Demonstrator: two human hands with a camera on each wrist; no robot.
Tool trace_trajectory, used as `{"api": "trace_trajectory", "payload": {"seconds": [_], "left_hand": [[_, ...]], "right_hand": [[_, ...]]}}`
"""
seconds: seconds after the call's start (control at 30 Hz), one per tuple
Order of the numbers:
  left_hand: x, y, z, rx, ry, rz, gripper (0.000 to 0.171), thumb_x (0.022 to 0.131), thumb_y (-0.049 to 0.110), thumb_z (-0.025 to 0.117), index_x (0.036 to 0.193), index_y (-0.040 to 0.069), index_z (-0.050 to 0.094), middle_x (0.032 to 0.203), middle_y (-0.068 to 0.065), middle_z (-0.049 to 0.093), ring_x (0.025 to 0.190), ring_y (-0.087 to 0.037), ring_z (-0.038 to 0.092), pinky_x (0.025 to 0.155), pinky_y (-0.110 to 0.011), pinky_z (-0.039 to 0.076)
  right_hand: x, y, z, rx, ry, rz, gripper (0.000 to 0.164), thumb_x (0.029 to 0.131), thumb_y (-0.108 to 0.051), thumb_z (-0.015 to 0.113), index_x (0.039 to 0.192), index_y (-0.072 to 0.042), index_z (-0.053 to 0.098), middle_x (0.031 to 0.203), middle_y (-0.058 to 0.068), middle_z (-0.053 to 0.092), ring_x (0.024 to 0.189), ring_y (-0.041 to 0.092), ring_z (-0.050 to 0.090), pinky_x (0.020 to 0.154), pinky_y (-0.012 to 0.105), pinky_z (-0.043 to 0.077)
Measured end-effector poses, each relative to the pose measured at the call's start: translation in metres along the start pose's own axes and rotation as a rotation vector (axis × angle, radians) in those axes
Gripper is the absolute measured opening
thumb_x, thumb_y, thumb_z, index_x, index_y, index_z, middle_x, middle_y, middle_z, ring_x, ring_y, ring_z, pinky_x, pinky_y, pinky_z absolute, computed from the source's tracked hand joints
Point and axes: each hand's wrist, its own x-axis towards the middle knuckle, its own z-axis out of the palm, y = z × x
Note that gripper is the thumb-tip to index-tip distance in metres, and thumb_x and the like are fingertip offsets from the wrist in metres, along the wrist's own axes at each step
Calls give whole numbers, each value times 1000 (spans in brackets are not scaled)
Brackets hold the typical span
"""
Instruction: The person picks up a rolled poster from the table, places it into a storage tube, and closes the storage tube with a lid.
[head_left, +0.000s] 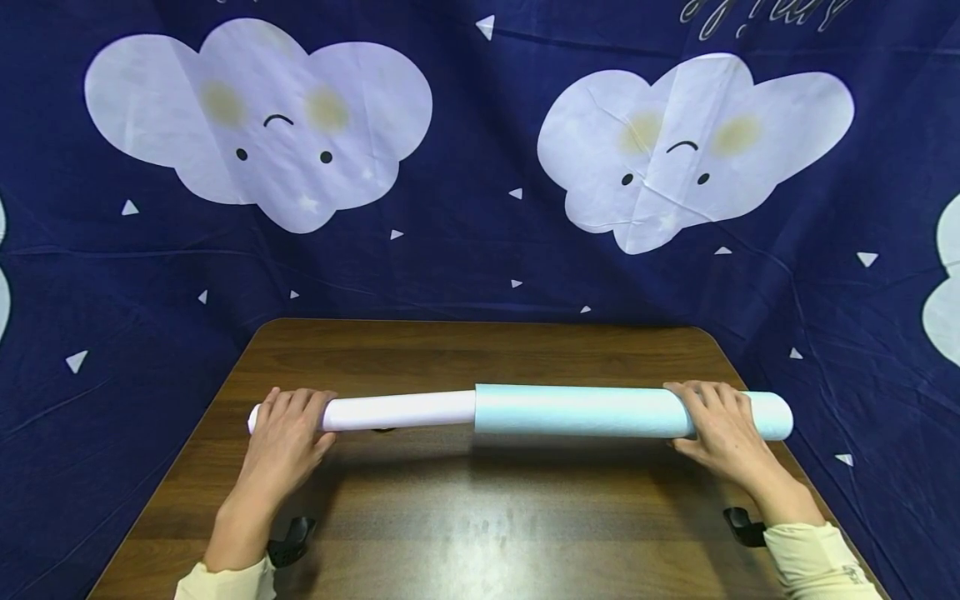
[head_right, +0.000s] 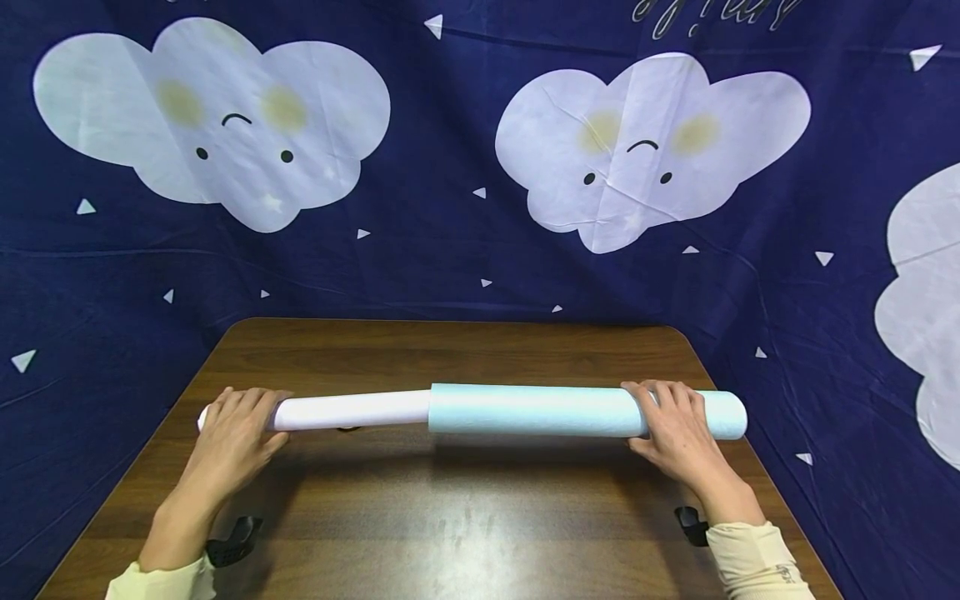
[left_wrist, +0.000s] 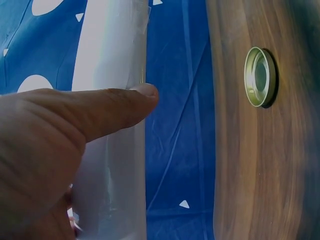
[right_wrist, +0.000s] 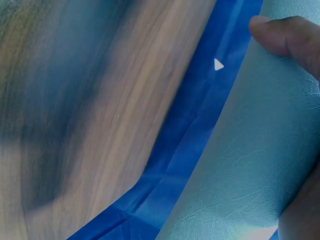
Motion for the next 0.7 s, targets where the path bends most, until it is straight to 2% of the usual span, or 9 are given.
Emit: {"api": "trace_trajectory", "payload": {"seconds": [0.3, 0.7], "left_hand": [[3, 5, 2, 6, -30, -9, 55, 65, 12, 84, 113, 2, 59, 106, -21, 64, 106, -42, 55, 106, -60, 29], [6, 14, 10, -1, 3, 8, 53, 64, 12, 83, 111, 4, 60, 104, -18, 64, 105, -40, 55, 105, -58, 30]], "right_hand": [[1, -1, 2, 7, -1, 2, 82, 51, -17, 86, 125, -14, 50, 108, 16, 56, 100, 42, 48, 83, 59, 32], [4, -5, 5, 12, 1, -4, 83, 51, -17, 86, 125, -13, 50, 108, 15, 56, 99, 41, 48, 83, 60, 33]]}}
